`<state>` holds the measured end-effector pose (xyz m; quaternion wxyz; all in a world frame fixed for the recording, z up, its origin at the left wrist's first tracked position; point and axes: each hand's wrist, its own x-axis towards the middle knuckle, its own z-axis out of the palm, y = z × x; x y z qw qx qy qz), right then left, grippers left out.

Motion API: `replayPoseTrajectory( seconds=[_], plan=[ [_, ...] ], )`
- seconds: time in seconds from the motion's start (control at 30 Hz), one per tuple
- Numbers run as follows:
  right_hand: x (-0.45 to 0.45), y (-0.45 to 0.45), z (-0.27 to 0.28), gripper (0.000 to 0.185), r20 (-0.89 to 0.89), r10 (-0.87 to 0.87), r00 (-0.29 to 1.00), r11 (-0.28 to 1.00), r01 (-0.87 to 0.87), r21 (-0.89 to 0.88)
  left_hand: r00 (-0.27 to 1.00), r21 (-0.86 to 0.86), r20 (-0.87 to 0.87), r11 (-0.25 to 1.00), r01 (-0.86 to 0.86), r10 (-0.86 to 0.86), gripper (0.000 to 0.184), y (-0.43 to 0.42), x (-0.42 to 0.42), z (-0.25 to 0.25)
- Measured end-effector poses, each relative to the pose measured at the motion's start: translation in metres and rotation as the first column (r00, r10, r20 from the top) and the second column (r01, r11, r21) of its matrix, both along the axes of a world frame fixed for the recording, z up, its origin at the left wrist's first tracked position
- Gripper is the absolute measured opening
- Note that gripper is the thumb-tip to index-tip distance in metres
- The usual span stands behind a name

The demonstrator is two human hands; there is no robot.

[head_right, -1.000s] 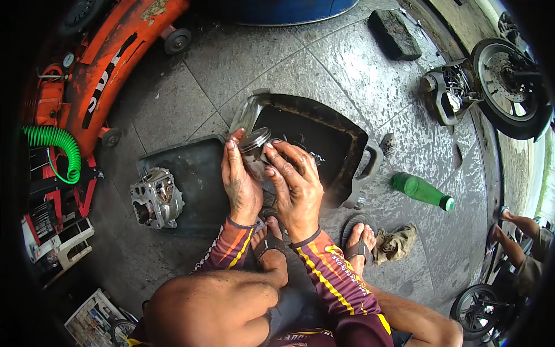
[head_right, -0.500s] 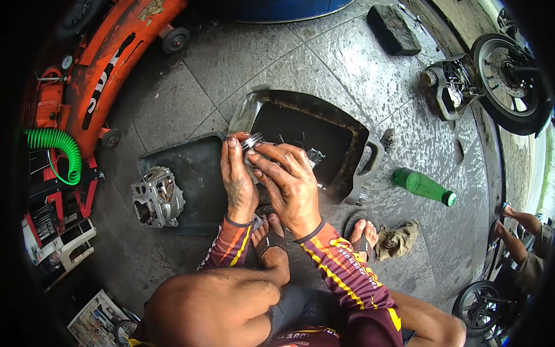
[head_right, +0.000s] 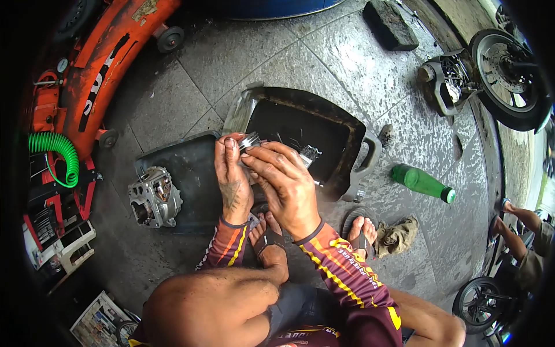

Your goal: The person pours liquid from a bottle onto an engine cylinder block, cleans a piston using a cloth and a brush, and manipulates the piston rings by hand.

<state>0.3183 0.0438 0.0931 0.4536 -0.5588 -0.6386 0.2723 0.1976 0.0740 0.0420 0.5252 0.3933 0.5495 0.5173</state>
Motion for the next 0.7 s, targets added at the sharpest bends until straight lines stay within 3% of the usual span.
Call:
replayPoseTrajectory(
  seconds=[0.13,0.27,0.33,0.4,0.53,0.63,0.7],
  plan=[
    [0.007,0.008,-0.012,0.029,-0.008,-0.064,0.998,0.998,0.064,-0.027,1.000,0.034,0.009,0.999,-0.021,0.021,0.035,-0.002,0.006,-0.003],
    [-0.003,0.001,-0.003,0.032,0.010,-0.003,1.000,1.000,0.002,0.028,1.000,-0.016,0.010,1.000,-0.010,0.010,0.041,0.000,0.002,0.000],
    [0.005,0.004,-0.011,0.031,-0.001,-0.053,0.999,0.998,0.053,-0.037,0.996,0.020,-0.077,0.999,-0.037,0.038,0.046,-0.004,0.007,0.003],
    [0.005,0.003,-0.016,0.031,-0.022,-0.101,0.995,0.994,0.100,-0.043,0.999,0.021,-0.005,0.999,-0.032,0.032,0.048,-0.004,0.008,0.001],
    [0.001,0.001,-0.007,0.030,-0.015,-0.019,1.000,1.000,0.019,0.015,1.000,-0.059,0.016,0.998,-0.006,0.007,0.048,-0.005,0.006,0.004],
    [0.006,0.005,-0.017,0.030,-0.001,-0.109,0.994,0.993,0.109,-0.041,0.999,-0.044,0.027,0.998,-0.037,0.038,0.046,-0.004,0.008,-0.001],
    [-0.008,0.000,-0.008,0.028,0.000,-0.044,0.999,0.999,0.044,-0.018,0.999,-0.060,0.028,0.998,-0.022,0.024,0.047,0.001,0.002,-0.002]
  ],
)
